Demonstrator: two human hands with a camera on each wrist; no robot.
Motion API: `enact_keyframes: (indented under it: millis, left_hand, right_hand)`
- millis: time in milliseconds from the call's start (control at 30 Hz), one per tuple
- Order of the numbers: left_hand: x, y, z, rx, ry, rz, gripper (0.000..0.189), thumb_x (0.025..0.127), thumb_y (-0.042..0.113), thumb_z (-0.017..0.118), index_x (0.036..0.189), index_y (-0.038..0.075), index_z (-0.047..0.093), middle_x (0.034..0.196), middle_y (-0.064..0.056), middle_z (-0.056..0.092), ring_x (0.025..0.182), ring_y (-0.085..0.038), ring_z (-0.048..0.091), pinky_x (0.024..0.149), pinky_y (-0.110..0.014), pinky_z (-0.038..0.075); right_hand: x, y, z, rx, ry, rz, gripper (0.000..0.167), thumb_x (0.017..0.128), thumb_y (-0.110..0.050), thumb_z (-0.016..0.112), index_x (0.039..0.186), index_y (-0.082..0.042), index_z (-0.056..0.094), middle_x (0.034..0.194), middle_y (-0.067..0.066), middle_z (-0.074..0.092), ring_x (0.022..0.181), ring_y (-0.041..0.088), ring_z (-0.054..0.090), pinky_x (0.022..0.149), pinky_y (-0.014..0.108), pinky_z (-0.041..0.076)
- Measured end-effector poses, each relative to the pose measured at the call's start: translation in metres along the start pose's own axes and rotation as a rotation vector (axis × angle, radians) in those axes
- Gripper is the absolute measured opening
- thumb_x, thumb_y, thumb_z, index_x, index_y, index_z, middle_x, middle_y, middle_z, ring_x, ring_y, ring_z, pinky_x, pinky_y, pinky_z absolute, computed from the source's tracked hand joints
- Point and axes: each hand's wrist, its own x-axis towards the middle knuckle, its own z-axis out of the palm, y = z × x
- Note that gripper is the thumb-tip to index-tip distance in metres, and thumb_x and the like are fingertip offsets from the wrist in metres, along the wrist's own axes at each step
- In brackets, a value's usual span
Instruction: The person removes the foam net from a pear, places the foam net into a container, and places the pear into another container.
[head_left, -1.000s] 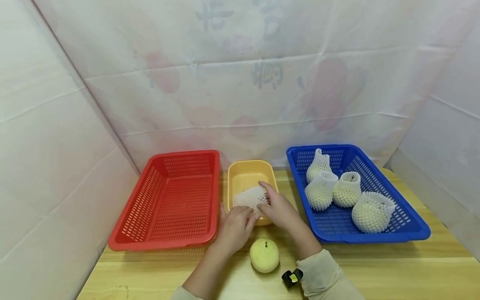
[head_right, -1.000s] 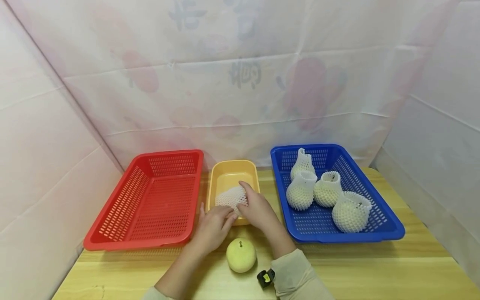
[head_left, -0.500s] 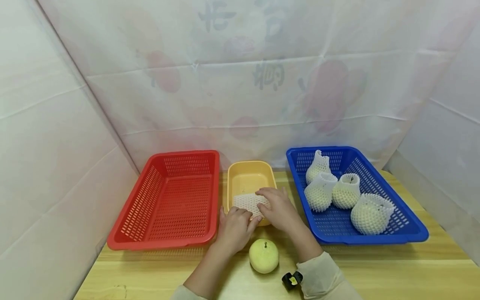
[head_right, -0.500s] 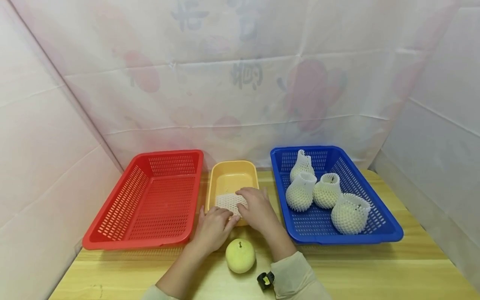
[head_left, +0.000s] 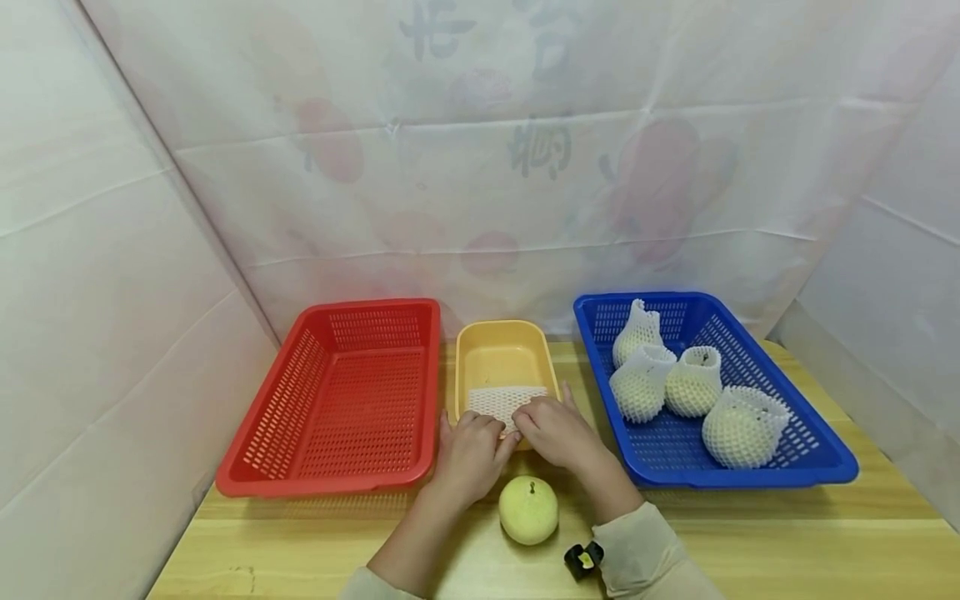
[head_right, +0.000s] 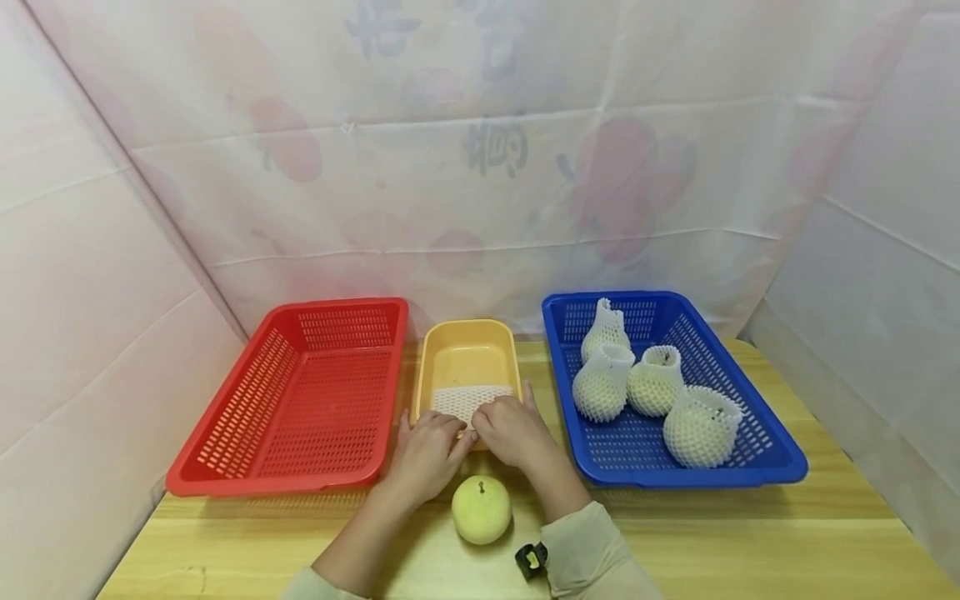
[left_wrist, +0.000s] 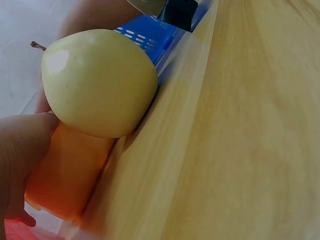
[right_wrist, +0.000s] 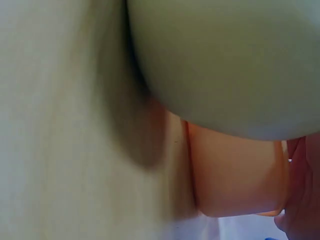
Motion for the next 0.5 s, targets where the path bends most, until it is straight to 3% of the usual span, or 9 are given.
enact_keyframes:
  millis: [167, 233, 333, 400, 500]
  left_hand:
    - [-0.001, 0.000, 0.000, -0.012, 0.005, -0.001, 0.039, 0.099, 0.049, 0.050, 0.102, 0.018, 0.073, 0.105, 0.002, 0.073, 0.106, -0.021, 0.060, 0.104, -0.074, 0.030]
    - [-0.001, 0.000, -0.001, -0.015, 0.005, 0.001, 0.036, 0.099, 0.047, 0.051, 0.104, 0.019, 0.073, 0.106, 0.003, 0.073, 0.107, -0.021, 0.060, 0.104, -0.074, 0.029]
    - [-0.001, 0.000, -0.002, -0.015, -0.001, 0.008, 0.032, 0.098, 0.044, 0.055, 0.107, 0.020, 0.073, 0.109, 0.002, 0.073, 0.108, -0.021, 0.061, 0.104, -0.074, 0.029]
    - [-0.001, 0.000, -0.004, -0.024, -0.005, 0.014, 0.031, 0.097, 0.044, 0.057, 0.109, 0.020, 0.072, 0.111, 0.002, 0.072, 0.109, -0.022, 0.061, 0.105, -0.074, 0.028]
    - [-0.001, -0.001, -0.004, -0.043, -0.006, 0.021, 0.032, 0.097, 0.045, 0.057, 0.109, 0.019, 0.072, 0.112, 0.001, 0.072, 0.109, -0.022, 0.061, 0.105, -0.074, 0.028]
  right_hand:
    - [-0.003, -0.004, -0.010, 0.108, 0.024, -0.054, 0.022, 0.097, -0.020, 0.056, 0.090, -0.013, 0.075, 0.090, -0.004, 0.073, 0.101, 0.022, 0.067, 0.116, 0.067, 0.012]
    - [-0.006, -0.008, -0.017, 0.148, 0.021, -0.082, 0.018, 0.094, -0.020, 0.059, 0.090, -0.014, 0.075, 0.088, -0.006, 0.072, 0.094, 0.018, 0.067, 0.114, 0.058, 0.030]
    - [-0.012, -0.014, -0.029, 0.209, -0.027, -0.127, 0.013, 0.092, -0.023, 0.063, 0.090, -0.017, 0.074, 0.087, -0.010, 0.069, 0.087, 0.012, 0.064, 0.094, 0.040, 0.051]
    - [-0.017, -0.017, -0.038, 0.232, -0.058, -0.145, 0.011, 0.091, -0.030, 0.067, 0.090, -0.022, 0.074, 0.089, -0.011, 0.066, 0.084, 0.010, 0.061, 0.077, 0.030, 0.053]
    - [-0.024, -0.018, -0.051, 0.249, -0.074, -0.168, 0.013, 0.089, -0.038, 0.071, 0.088, -0.025, 0.072, 0.091, -0.009, 0.061, 0.083, 0.012, 0.058, 0.072, 0.025, 0.049]
